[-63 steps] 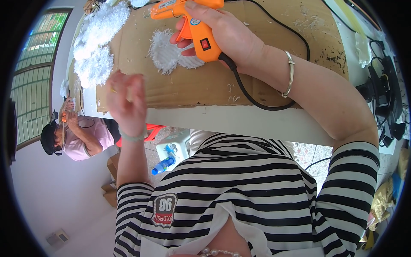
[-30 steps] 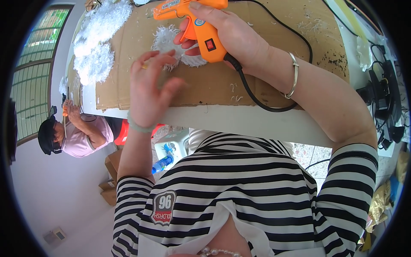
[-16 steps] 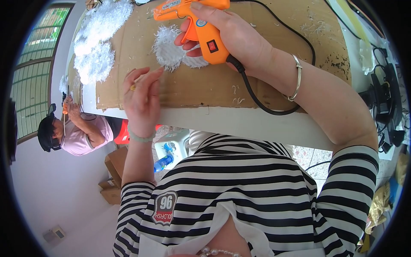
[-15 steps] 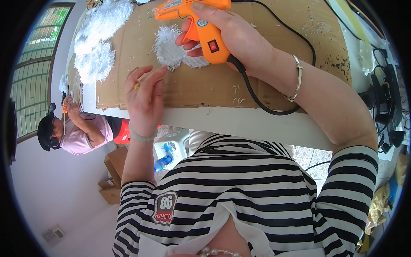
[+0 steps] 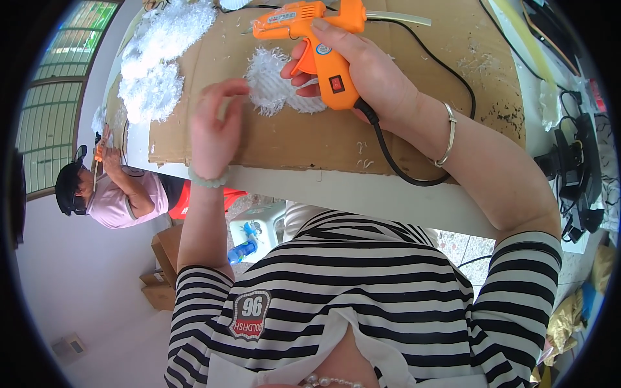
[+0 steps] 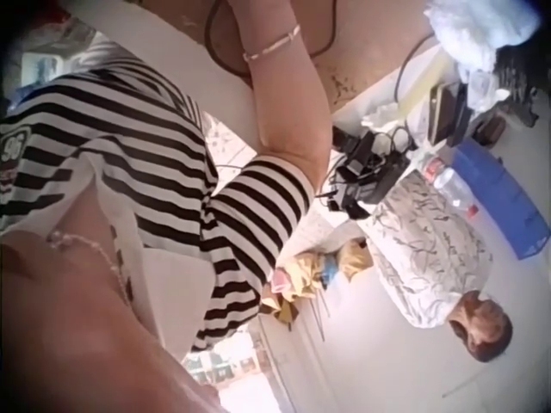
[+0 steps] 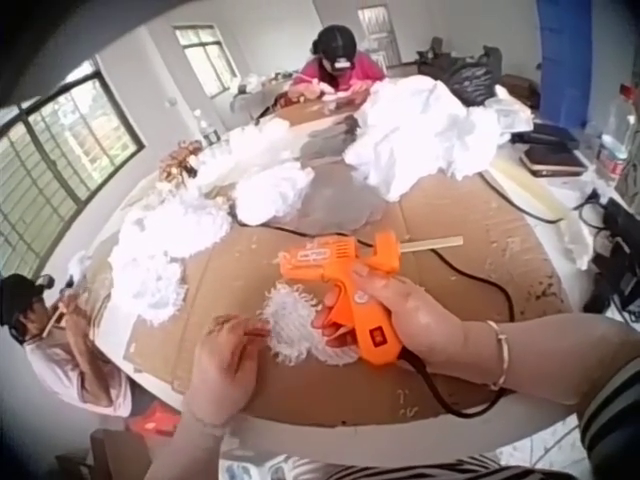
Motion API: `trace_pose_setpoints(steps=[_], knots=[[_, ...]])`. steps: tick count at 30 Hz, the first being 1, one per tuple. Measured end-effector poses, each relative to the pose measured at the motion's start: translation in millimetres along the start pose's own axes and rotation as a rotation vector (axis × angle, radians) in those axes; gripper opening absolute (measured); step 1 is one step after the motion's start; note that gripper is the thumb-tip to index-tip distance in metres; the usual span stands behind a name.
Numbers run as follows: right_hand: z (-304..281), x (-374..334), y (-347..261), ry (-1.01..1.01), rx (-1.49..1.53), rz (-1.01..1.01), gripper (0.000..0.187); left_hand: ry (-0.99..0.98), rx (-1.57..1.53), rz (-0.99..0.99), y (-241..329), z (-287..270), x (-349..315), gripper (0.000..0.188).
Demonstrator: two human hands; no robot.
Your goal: Gluing white fluffy material onto a piece of fabric using a hot glue gun.
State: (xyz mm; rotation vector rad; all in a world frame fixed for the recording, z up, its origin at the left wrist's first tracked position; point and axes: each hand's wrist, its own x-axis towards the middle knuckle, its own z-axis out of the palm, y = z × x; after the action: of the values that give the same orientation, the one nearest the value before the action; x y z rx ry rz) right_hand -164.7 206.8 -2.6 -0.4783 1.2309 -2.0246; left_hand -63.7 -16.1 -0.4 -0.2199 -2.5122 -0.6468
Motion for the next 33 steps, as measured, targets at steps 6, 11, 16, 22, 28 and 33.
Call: trace_pose_setpoints(steps=[6,11,16,22,28,33], knots=[[-1,0,0,0.002,0.009,-0.007,0.044,0.141,-0.176,-0.112,-7,-2,17,0.023],[-1,-1,-1,-0.012,0.016,0.011,0.045,-0.096,0.012,0.109,-17,9,22,0.024],[-2,0,0,0.007,0.004,0.038,0.045,-0.015,-0.381,-0.238,-27,10,31,0.029],[-3,-1,-1,0.01,0.024,0.024,0.045,-0.107,-0.059,0.036,-25,22,29,0.03],[1,-3,-6,0.03,0.068,-0.005,0.045,0.141,-0.195,-0.109,-25,16,29,0.025],[1,-5,-22,0.048,0.07,-0.074,0.045,0.124,-0.15,-0.094,-28,16,24,0.023]])
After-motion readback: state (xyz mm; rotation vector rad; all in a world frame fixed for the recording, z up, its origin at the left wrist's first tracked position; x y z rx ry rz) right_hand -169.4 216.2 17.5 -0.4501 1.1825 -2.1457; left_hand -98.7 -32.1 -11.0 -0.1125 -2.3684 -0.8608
